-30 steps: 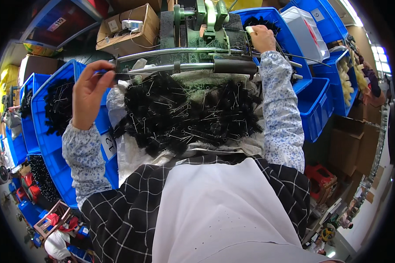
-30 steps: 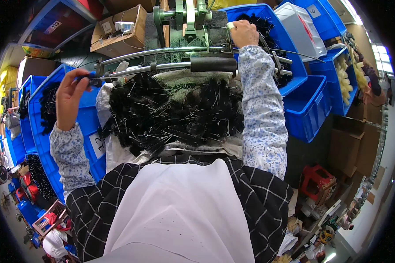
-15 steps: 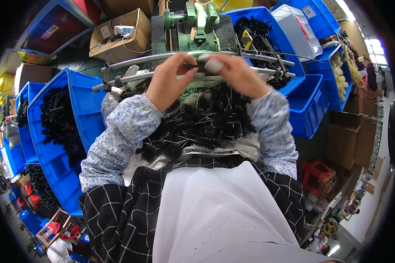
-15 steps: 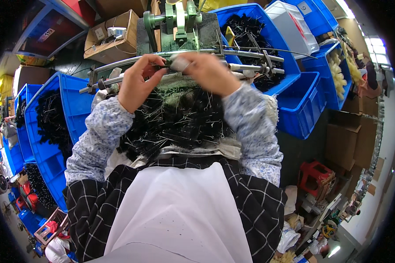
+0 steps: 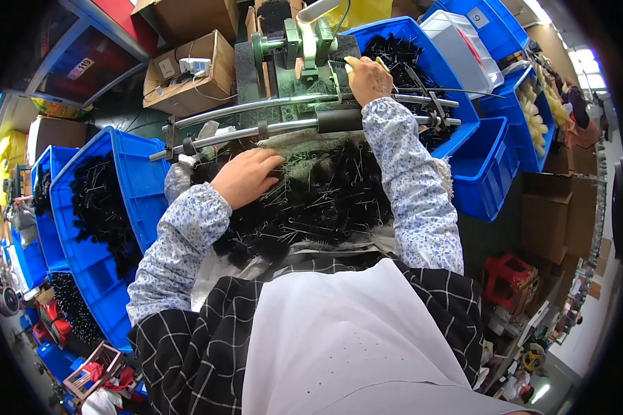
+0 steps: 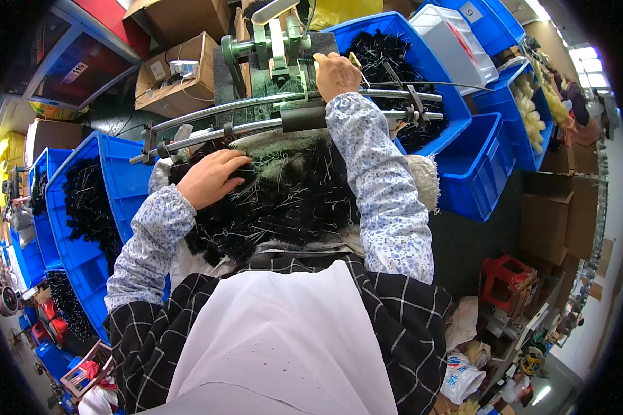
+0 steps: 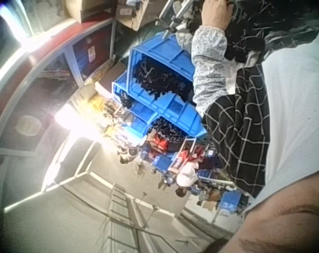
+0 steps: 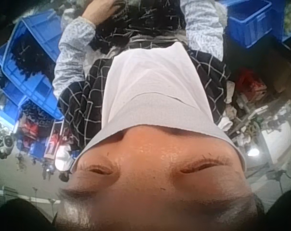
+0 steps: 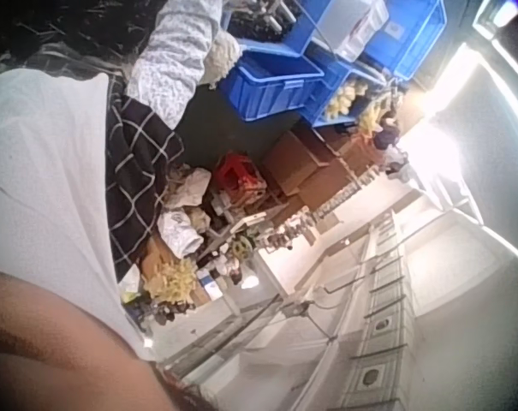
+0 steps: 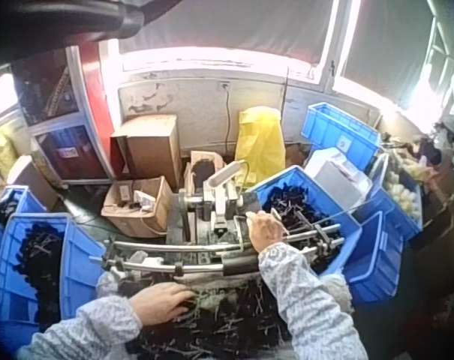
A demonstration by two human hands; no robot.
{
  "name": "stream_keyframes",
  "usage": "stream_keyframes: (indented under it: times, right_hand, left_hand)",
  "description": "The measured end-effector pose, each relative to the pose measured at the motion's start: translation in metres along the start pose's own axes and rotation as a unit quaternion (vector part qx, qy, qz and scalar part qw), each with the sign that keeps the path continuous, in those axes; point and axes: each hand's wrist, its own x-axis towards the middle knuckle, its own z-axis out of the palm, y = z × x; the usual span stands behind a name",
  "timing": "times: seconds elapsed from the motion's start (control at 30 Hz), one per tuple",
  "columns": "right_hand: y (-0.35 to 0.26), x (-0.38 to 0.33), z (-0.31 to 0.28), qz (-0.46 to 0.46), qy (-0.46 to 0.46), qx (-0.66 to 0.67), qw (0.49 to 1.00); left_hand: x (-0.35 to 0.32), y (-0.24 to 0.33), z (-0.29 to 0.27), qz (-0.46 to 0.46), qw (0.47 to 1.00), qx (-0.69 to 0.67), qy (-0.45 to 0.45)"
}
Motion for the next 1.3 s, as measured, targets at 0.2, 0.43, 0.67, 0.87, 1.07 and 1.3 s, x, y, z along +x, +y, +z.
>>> stream_keyframes:
  times: [0.2,0.43,0.67,0.87,1.07,1.3]
  right_hand:
    - [0.012,0.003,0.011,-0.035,0.009,0.035,0.999]
    - [0.018,0.015,0.026,-0.072,-0.009,0.006,0.997]
    - [0.021,-0.007,0.004,0.042,-0.013,-0.05,0.998]
    - [0.009,-0.006,0.02,-0.012,0.046,-0.011,0.999]
    - [-0.045,0.001,0.023,-0.035,0.052,-0.016,0.998]
    - [-0.04,-0.002,0.013,-0.034,0.054,-0.014,0.998]
  left_hand:
    - [0.013,-0.023,0.019,-0.151,0.954,0.255,0.053]
    - [0.028,-0.034,0.015,-0.273,0.94,0.181,-0.093]
    - [-0.017,-0.022,0.035,-0.261,0.954,0.139,-0.058]
    - [-0.025,-0.013,0.035,-0.265,0.955,0.116,-0.059]
    - [-0.01,0.016,0.016,-0.261,0.925,0.269,-0.063]
    - [-0.019,0.004,0.015,-0.13,0.966,0.219,0.041]
